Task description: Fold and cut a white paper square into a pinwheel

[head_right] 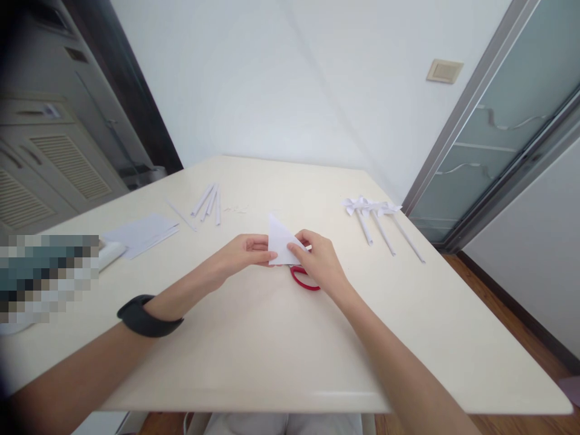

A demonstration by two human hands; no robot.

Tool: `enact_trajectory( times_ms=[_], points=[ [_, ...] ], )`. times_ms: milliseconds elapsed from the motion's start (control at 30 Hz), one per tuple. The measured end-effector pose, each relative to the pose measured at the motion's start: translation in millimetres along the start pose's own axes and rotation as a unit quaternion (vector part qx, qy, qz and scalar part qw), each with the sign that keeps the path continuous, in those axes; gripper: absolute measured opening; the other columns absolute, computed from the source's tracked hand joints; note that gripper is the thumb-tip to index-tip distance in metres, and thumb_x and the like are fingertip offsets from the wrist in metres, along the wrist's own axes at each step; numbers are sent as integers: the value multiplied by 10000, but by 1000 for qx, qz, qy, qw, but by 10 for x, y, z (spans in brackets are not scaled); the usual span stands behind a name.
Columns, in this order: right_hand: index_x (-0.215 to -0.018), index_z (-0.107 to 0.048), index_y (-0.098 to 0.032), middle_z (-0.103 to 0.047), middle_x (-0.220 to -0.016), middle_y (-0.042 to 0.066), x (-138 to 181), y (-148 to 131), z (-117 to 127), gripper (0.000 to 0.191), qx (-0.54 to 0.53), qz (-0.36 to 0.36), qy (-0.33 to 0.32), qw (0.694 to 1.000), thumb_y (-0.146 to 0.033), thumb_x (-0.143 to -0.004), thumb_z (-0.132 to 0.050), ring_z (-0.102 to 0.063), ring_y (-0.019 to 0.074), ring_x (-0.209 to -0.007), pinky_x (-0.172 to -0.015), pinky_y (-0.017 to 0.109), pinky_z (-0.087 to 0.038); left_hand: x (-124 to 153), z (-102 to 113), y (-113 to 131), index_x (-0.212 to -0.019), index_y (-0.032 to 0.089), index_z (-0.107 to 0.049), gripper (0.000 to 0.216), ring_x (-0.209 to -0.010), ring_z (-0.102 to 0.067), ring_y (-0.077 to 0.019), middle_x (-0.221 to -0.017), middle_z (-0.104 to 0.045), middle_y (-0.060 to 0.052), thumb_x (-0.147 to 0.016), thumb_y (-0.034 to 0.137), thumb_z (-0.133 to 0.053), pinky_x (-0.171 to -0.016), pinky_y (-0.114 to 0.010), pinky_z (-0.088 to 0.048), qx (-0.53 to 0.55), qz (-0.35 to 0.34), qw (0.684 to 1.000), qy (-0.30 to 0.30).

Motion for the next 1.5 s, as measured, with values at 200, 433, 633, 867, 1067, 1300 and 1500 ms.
enact_trajectory(
  times_ms=[200, 433, 633, 867, 1067, 1300, 1500],
  points=[
    [-816, -587, -180, -620, -801, 12, 14, 67, -34, 149, -83, -42, -45, 995, -313, -803, -520, -569, 163, -735, -634, 263, -419, -21, -22, -108, -689, 161, -618, 126, -793, -696, -240, -691, -687, -42, -713, 283, -640, -780, -355, -531, -29, 21, 999, -24],
    [-737, -581, -168, -518, -682, -25, 39, 71, -74, 156, -78, -52, -70, 993, -319, -762, -553, -458, 118, -599, -525, 233, -319, -35, -64, -169, -641, 171, -612, 174, -774, -699, -245, -662, -672, -35, -727, 322, -624, -749, -344, -544, -39, 33, 997, -49],
    [-733, -587, -169, -520, -673, -27, 15, 91, -82, 126, -61, -60, -67, 994, -287, -751, -547, -447, 120, -598, -525, 233, -308, -30, -78, -193, -651, 164, -634, 166, -811, -693, -259, -728, -711, -65, -698, 322, -648, -791, -375, -536, -39, 58, 996, -64],
    [-696, -563, -173, -491, -630, -39, 24, 109, -90, 118, -80, -68, -72, 992, -284, -738, -561, -434, 112, -556, -502, 227, -299, -6, -31, -151, -683, 179, -658, 123, -801, -683, -242, -713, -709, -57, -685, 301, -647, -781, -351, -526, -51, 57, 996, -42],
    [-820, -645, -162, -625, -749, 16, 57, 146, -128, 146, -142, -102, -111, 978, -268, -728, -604, -552, 149, -635, -532, 238, -386, -9, 88, -3, -736, 188, -684, 128, -808, -651, -224, -777, -701, -44, -688, 293, -627, -709, -300, -507, -82, 14, 996, 37],
    [-921, -675, -165, -690, -885, 58, 71, 137, -177, 212, -240, -134, -118, 954, -248, -730, -632, -624, 183, -755, -618, 264, -469, 20, 95, 88, -928, 189, -653, 245, -824, -643, -221, -835, -689, -45, -700, 276, -635, -747, -319, -485, -87, -14, 994, 61],
    [-994, -660, -155, -693, -990, 75, 61, 114, -147, 273, -267, -131, -107, 949, -298, -765, -614, -634, 231, -894, -746, 319, -491, 72, 72, 205, -992, 192, -624, 307, -879, -630, -212, -946, -661, -57, -695, 261, -658, -812, -336, -493, -56, -69, 992, 85]
  ],
)
Point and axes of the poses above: each hand's wrist, its own x-axis away from the middle knuckle, its own z-axis out of the back of the hand, y = z × x, the point moved 8 cm from there along -x, towards the middle knuckle
